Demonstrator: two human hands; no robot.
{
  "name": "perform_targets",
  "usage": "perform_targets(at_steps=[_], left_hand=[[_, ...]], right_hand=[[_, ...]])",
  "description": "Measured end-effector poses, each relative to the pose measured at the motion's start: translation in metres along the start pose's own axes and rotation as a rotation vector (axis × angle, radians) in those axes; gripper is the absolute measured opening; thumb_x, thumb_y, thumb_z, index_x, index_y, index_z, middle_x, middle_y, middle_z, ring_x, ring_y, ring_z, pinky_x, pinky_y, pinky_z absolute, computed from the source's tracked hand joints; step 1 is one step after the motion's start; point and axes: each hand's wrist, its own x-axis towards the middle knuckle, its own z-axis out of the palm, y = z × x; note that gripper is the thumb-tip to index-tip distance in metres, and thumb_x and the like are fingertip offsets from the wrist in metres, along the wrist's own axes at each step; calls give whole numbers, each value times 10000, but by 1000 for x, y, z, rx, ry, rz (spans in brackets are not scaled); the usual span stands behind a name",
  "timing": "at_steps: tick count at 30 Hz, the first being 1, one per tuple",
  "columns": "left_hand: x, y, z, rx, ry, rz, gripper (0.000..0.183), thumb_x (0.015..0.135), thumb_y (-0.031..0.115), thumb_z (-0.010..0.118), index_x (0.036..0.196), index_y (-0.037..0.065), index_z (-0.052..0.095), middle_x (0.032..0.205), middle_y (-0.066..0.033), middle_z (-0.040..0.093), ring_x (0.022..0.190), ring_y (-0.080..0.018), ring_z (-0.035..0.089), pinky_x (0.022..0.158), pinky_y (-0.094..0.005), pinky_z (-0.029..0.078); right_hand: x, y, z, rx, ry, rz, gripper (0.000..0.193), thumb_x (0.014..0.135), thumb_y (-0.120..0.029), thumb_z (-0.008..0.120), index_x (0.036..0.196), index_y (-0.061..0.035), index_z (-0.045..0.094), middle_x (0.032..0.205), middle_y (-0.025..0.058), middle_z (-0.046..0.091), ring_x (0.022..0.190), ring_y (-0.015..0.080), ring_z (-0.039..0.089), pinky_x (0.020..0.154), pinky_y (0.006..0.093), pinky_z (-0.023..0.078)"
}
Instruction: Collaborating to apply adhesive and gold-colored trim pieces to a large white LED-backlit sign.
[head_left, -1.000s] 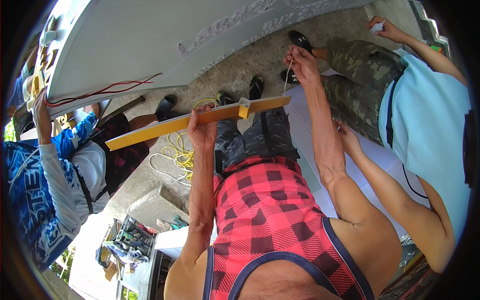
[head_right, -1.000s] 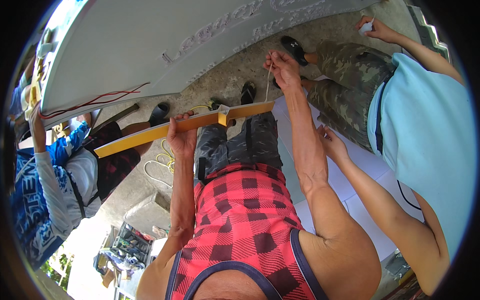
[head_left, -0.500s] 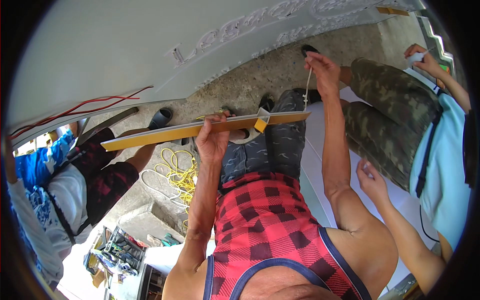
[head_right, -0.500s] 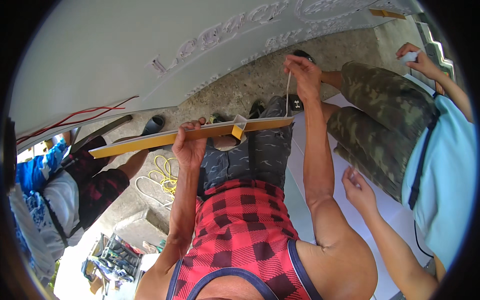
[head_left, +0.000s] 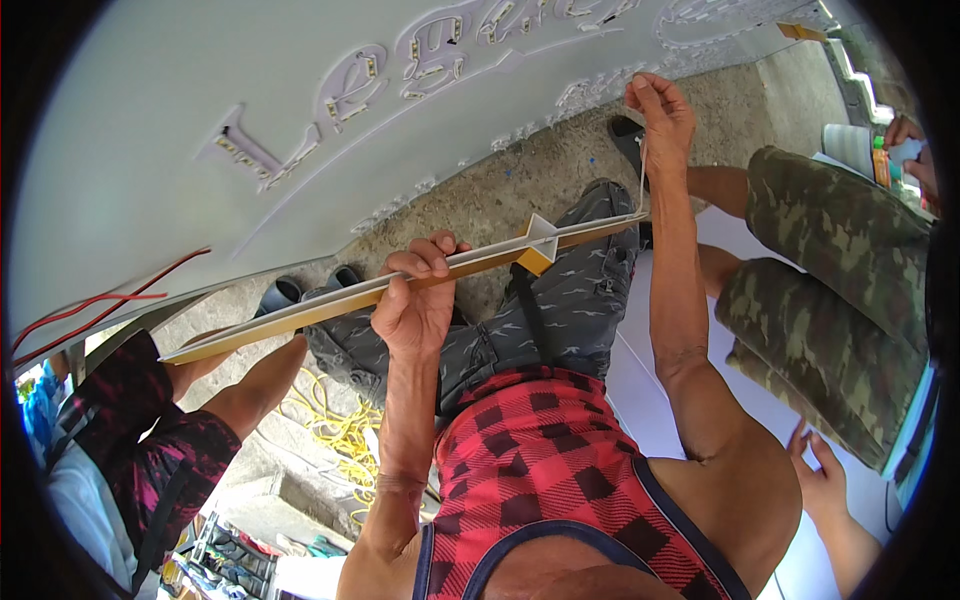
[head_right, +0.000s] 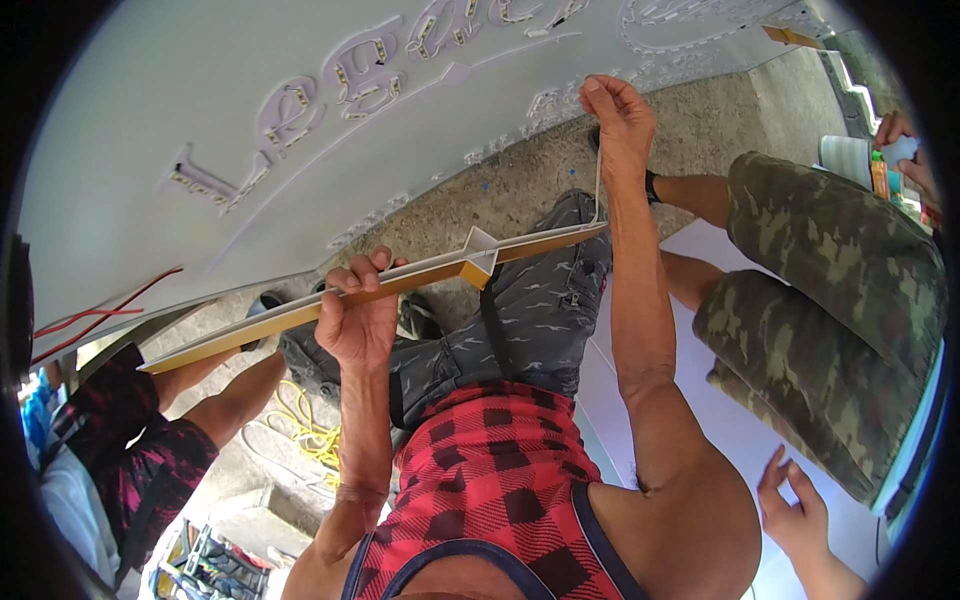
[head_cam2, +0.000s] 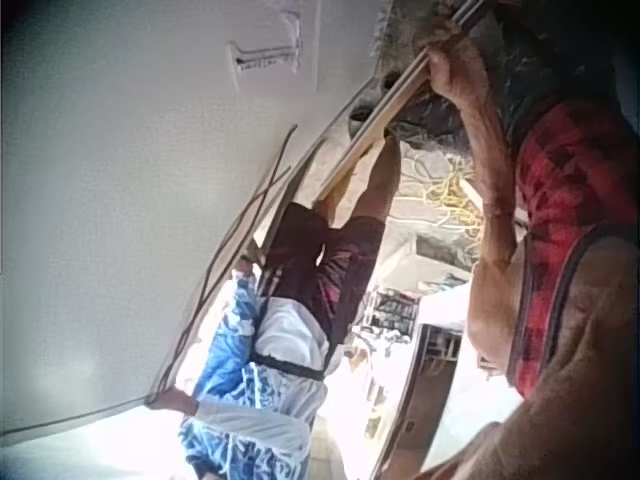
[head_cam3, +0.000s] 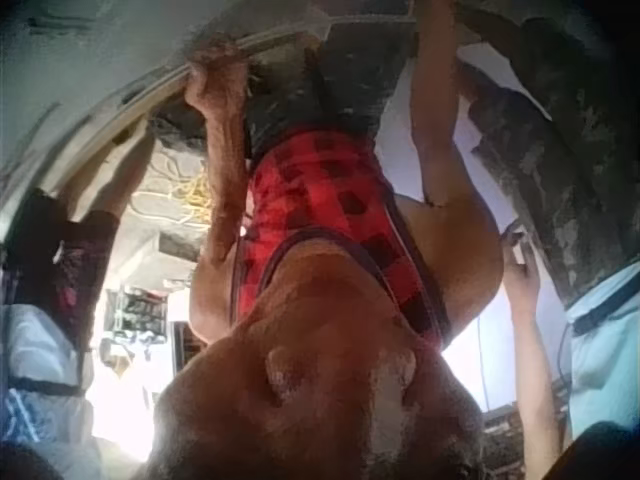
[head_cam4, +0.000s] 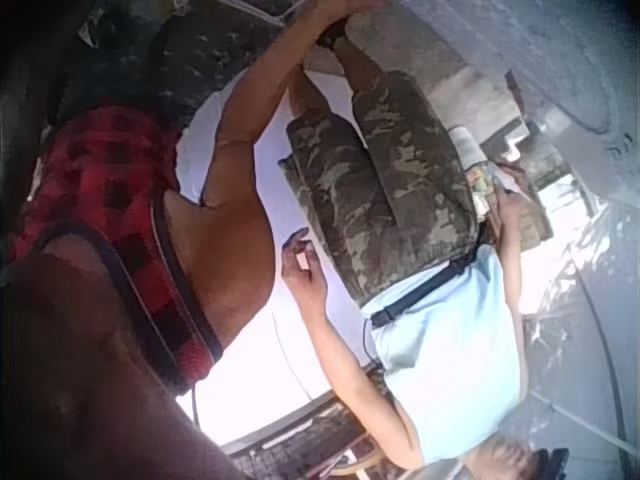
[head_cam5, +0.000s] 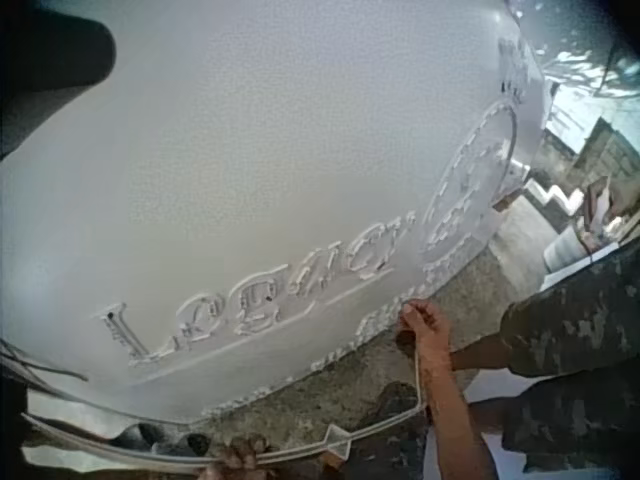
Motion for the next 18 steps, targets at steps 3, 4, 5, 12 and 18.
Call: perform_targets(at_steps=[3, 4, 5, 12, 18], left_hand=[[12, -5, -17, 8, -65, 60, 274, 906, 329, 606, 959, 63, 646, 949, -110, 578, 1117, -291, 445, 1037, -489, 355], [16, -10, -24, 3, -75, 59, 274, 906, 329, 606, 959, 63, 646, 949, -110, 578, 1117, -291, 445, 1037, -489, 355], [19, -13, -30, 19, -97, 79, 276, 907, 330, 604, 958, 61, 641, 952, -112, 577, 1121, -291, 444, 1038, -494, 353], [40, -11, -57, 137, -171, 92, 260, 902, 378, 621, 943, 124, 656, 922, -44, 576, 1130, -249, 405, 1068, -486, 256], [50, -10, -77, 144, -211, 115, 238, 868, 352, 678, 912, 118, 672, 904, -47, 581, 1116, -248, 407, 1076, -483, 253]], right_hand=[[14, 17, 9, 4, 0, -89, 189, 869, -115, 685, 974, 34, 635, 863, 77, 669, 798, 133, 627, 768, 255, 505], [17, 20, 12, -8, 14, -131, 195, 873, -122, 681, 978, 34, 627, 874, 87, 675, 808, 138, 629, 778, 260, 504], [20, 25, 16, -11, 19, -139, 195, 873, -122, 681, 978, 34, 627, 874, 87, 675, 808, 138, 629, 778, 260, 504], [42, 54, 32, -73, 28, -452, 175, 901, -110, 639, 989, 33, 592, 940, 108, 699, 813, 91, 614, 758, 222, 481], [55, 73, 38, -62, 98, -622, 138, 874, -101, 654, 951, 5, 610, 895, 87, 686, 777, 115, 610, 717, 238, 477]])
